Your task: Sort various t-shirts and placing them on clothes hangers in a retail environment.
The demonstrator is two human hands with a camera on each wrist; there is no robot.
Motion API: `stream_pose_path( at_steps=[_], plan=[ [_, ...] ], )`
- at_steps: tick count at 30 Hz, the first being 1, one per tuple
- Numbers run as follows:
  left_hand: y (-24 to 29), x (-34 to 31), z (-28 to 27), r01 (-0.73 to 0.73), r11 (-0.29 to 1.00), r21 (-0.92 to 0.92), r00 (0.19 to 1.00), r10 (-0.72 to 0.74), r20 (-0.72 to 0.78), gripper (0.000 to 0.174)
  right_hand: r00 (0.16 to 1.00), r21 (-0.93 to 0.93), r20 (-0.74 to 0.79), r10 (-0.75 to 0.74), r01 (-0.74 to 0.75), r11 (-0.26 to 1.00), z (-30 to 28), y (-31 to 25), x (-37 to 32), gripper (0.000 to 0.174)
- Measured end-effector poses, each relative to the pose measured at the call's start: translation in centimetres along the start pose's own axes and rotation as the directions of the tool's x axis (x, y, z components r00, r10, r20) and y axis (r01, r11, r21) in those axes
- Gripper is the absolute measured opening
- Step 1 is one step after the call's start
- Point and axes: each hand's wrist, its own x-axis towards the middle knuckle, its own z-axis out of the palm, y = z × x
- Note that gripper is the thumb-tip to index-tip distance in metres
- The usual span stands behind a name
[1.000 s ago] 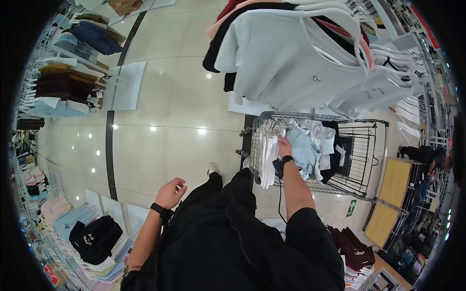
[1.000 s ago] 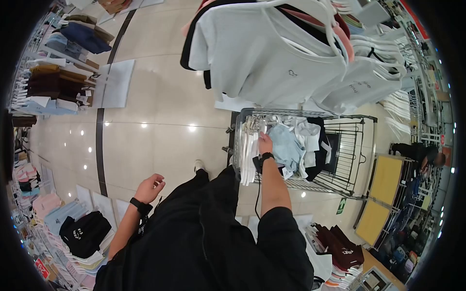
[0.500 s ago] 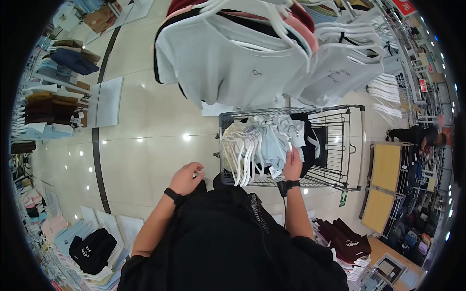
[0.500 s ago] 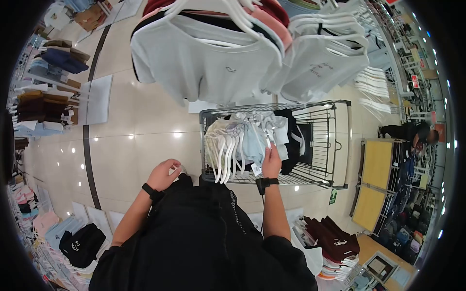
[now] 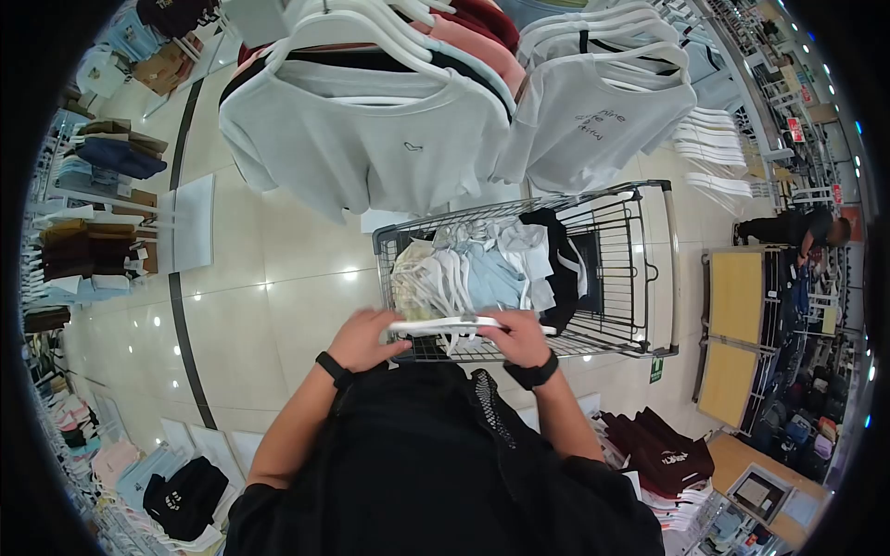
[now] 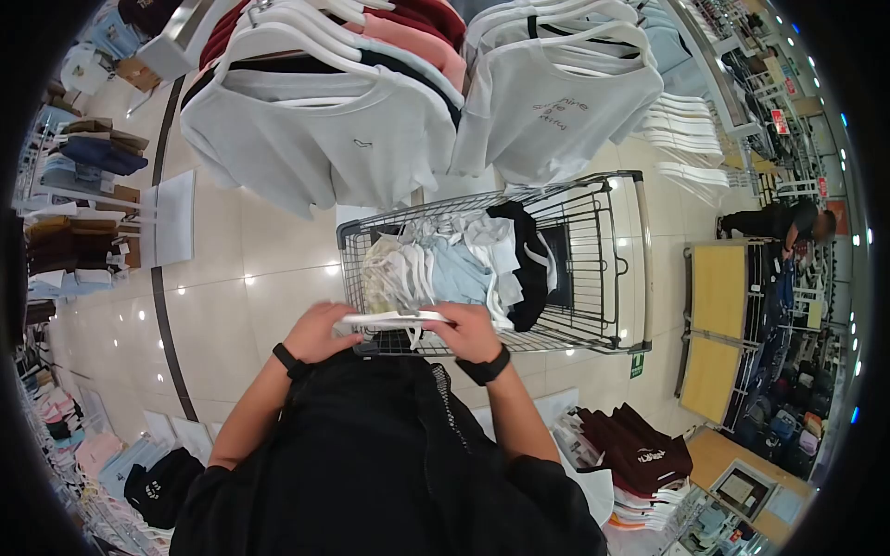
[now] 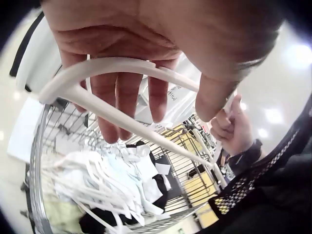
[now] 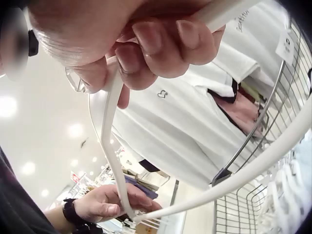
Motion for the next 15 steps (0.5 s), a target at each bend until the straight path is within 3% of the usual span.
stream_pose_path(
  at_steps=[1, 2, 4, 6, 7, 8, 9, 11, 14, 15],
  plan=[
    [-0.2, -0.2, 0.2, 0.201, 0.966, -0.161, 0.964, -0.166, 0.205, 0.037, 0.999, 0.13, -0.032, 0.009, -0.005, 0.991, 1.0, -0.2, 0.9, 0.016],
    [-0.5, -0.5, 0.5, 0.419, 0.867, -0.269, 0.86, -0.284, 0.423, 0.032, 1.0, 0.135, -0.027, 0.007, -0.004, 0.991, 1.8, 0.4, 1.8, 0.016],
    [-1.9, -2.7, 2.6, 0.504, 0.801, -0.324, 0.837, -0.36, 0.413, 0.031, 0.991, 0.141, -0.081, -0.103, 0.114, 0.983, 3.7, 3.6, 3.2, 0.016],
    [-3.3, -5.1, 4.0, 0.595, 0.711, -0.375, 0.798, -0.464, 0.385, 0.037, 0.913, -0.213, -0.247, -0.324, 0.275, 0.938, 3.3, 10.8, 5.4, 0.02],
    [-3.7, -6.5, 4.1, 0.605, 0.704, -0.372, 0.791, -0.476, 0.386, 0.037, 0.926, -0.059, -0.375, 0.05, -0.077, 0.995, 2.1, 12.4, 6.1, 0.026],
    [-4.3, -8.0, 4.1, 0.662, 0.654, -0.366, 0.748, -0.55, 0.371, 0.037, 0.796, 0.134, -0.512, 0.322, -0.296, 0.946, 0.8, 15.6, 7.3, 0.02],
    [-4.7, -9.1, 3.9, 0.716, 0.599, -0.358, 0.698, -0.622, 0.354, 0.037, 0.7, 0.049, -0.606, 0.377, -0.441, 0.896, -0.5, 21.0, 7.9, 0.026],
    [-4.3, -11.0, 3.0, 0.752, 0.537, -0.382, 0.654, -0.682, 0.327, 0.036, 0.628, -0.049, -0.553, 0.548, -0.681, 0.731, -1.9, 28.6, 8.4, 0.038],
    [-4.1, -13.5, 2.0, 0.776, 0.475, -0.415, 0.608, -0.737, 0.294, 0.034, 0.621, -0.226, -0.47, 0.627, -0.771, 0.595, 1.6, 40.5, 8.6, 0.054],
    [-3.8, -13.8, 1.7, 0.766, 0.48, -0.427, 0.617, -0.736, 0.28, 0.032, 0.556, -0.22, -0.468, 0.687, -0.826, 0.519, 2.5, 40.9, 8.6, 0.054]
  ],
)
